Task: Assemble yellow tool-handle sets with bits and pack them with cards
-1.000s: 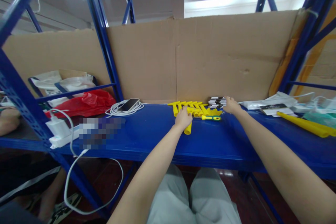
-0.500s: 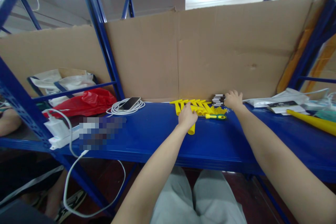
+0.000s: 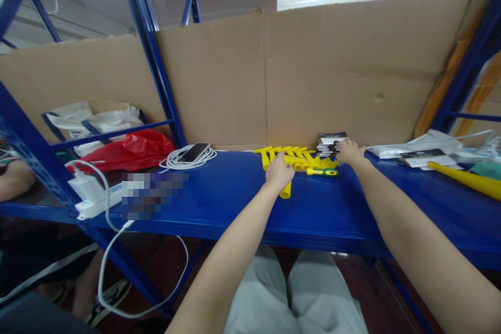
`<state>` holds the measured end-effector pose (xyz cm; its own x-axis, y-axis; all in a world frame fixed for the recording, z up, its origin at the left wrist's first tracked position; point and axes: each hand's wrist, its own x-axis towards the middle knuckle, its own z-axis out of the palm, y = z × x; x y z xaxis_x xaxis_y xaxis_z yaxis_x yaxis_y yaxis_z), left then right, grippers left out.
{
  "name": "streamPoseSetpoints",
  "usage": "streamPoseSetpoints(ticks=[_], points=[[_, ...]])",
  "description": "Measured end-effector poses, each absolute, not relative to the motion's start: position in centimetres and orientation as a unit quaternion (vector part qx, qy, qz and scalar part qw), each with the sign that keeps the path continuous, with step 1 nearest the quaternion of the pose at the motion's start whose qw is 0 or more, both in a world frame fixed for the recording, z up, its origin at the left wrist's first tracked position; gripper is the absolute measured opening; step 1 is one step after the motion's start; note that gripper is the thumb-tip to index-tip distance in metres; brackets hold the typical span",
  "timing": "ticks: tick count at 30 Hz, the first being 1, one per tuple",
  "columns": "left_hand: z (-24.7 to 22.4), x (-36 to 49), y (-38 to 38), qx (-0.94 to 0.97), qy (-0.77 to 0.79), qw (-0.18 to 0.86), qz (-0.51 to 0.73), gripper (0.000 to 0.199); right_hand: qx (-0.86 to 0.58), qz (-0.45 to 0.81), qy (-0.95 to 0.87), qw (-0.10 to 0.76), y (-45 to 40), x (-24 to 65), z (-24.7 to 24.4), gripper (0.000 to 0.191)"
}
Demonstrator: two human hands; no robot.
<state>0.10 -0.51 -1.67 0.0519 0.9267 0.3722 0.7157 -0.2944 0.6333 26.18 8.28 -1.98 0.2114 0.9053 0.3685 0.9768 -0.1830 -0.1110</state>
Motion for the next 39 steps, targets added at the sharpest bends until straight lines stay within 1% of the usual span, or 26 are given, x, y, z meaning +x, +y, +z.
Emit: streamPoseSetpoints(ticks=[6, 11, 14, 19, 22, 25, 27, 30, 34, 39], points=[[-1.6, 0.1, -0.5, 0.720, 0.584, 0.119, 0.354, 0.053, -0.770, -0.098, -0.610, 0.160, 8.4, 26.3, -2.1, 0.061], [-1.6, 0.1, -0.7, 0.719, 0.583, 0.117, 0.359, 0.052, -0.778, -0.057, -0.596, 0.188, 8.9, 26.2, -2.3, 0.069], [-1.6, 0.2, -0.7, 0.717, 0.580, 0.119, 0.369, 0.052, -0.763, -0.068, -0.606, 0.215, 8.8, 26.2, -2.6, 0.072], [-1.7, 0.1, -0.4, 0.712, 0.578, 0.127, 0.377, 0.051, -0.734, -0.122, -0.603, 0.287, 7.7, 25.6, -2.4, 0.076], [-1.8, 0.1, -0.1, 0.715, 0.578, 0.108, 0.379, 0.049, -0.714, -0.145, -0.594, 0.341, 7.1, 24.9, -1.9, 0.074], [-1.9, 0.1, 0.2, 0.716, 0.565, 0.095, 0.398, 0.046, -0.684, -0.171, -0.576, 0.413, 6.6, 24.4, -1.6, 0.070], [-2.0, 0.1, 0.4, 0.716, 0.555, 0.100, 0.411, 0.044, -0.659, -0.186, -0.570, 0.453, 6.2, 24.2, -1.5, 0.068], [-2.1, 0.2, 0.9, 0.710, 0.541, 0.119, 0.434, 0.039, -0.622, -0.199, -0.579, 0.488, 5.4, 23.7, -1.4, 0.065], [-2.2, 0.3, 1.6, 0.684, 0.527, 0.171, 0.475, 0.031, -0.578, -0.207, -0.616, 0.494, 4.1, 22.3, -1.3, 0.059], [-1.3, 0.6, 1.0, 0.651, 0.447, 0.286, 0.544, 0.019, -0.544, -0.232, -0.679, 0.435, 2.0, 19.0, -0.8, 0.056]])
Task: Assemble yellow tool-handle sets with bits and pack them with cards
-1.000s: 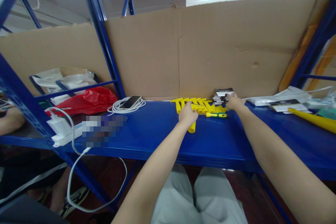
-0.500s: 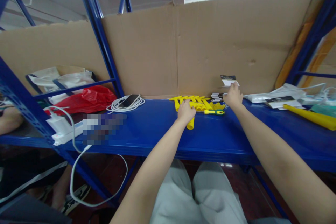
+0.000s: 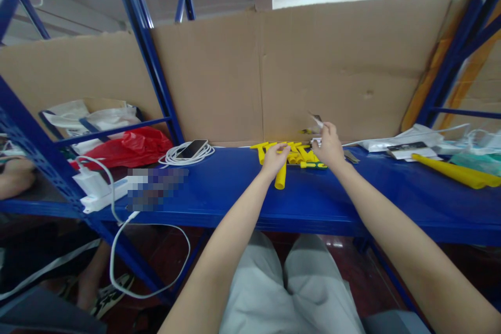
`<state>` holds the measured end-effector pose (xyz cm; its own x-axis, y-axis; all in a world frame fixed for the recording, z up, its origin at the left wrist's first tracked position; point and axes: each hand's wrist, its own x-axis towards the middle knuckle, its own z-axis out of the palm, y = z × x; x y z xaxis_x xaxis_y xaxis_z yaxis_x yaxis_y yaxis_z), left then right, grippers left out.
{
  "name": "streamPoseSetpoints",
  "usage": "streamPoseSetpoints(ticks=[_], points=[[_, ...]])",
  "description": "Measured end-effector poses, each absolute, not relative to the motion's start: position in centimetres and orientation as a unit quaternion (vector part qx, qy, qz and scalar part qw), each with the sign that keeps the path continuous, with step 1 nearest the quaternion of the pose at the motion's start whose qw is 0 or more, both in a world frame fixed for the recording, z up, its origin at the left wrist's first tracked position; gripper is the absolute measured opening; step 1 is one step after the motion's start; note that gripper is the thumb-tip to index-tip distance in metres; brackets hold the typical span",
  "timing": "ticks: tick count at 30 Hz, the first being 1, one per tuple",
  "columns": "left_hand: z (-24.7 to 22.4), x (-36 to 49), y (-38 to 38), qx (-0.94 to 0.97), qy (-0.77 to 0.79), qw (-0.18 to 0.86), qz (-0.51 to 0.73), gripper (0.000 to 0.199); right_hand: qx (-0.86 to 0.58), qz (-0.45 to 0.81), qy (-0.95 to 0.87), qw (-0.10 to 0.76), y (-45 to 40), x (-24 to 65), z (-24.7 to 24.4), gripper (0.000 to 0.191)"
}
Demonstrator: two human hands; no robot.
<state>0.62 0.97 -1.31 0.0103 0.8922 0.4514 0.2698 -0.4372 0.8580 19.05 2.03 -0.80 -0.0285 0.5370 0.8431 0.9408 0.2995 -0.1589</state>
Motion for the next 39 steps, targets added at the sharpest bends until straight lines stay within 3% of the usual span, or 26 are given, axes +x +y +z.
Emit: streamPoseSetpoints(ticks=[7, 17, 24, 30, 39], points=[[-0.1, 0.5, -0.8, 0.593, 0.410, 0.422, 0.550, 0.020, -0.527, -0.275, -0.733, 0.332, 0.2, 15.6, -0.8, 0.055], [-0.3, 0.0, 0.6, 0.442, 0.421, 0.509, 0.607, 0.014, -0.488, -0.286, -0.762, 0.316, -0.6, 14.7, -0.6, 0.047], [-0.3, 0.0, 0.7, 0.411, 0.393, 0.555, 0.607, 0.012, -0.454, -0.214, -0.760, 0.413, -0.2, 15.0, -0.5, 0.033], [-0.2, -0.2, 0.6, 0.413, 0.401, 0.569, 0.586, 0.019, -0.443, -0.142, -0.722, 0.512, 1.0, 15.7, -0.9, 0.041], [0.2, -0.3, 0.1, 0.397, 0.418, 0.595, 0.560, 0.020, -0.409, 0.134, -0.666, 0.609, 2.4, 17.0, -0.7, 0.035]])
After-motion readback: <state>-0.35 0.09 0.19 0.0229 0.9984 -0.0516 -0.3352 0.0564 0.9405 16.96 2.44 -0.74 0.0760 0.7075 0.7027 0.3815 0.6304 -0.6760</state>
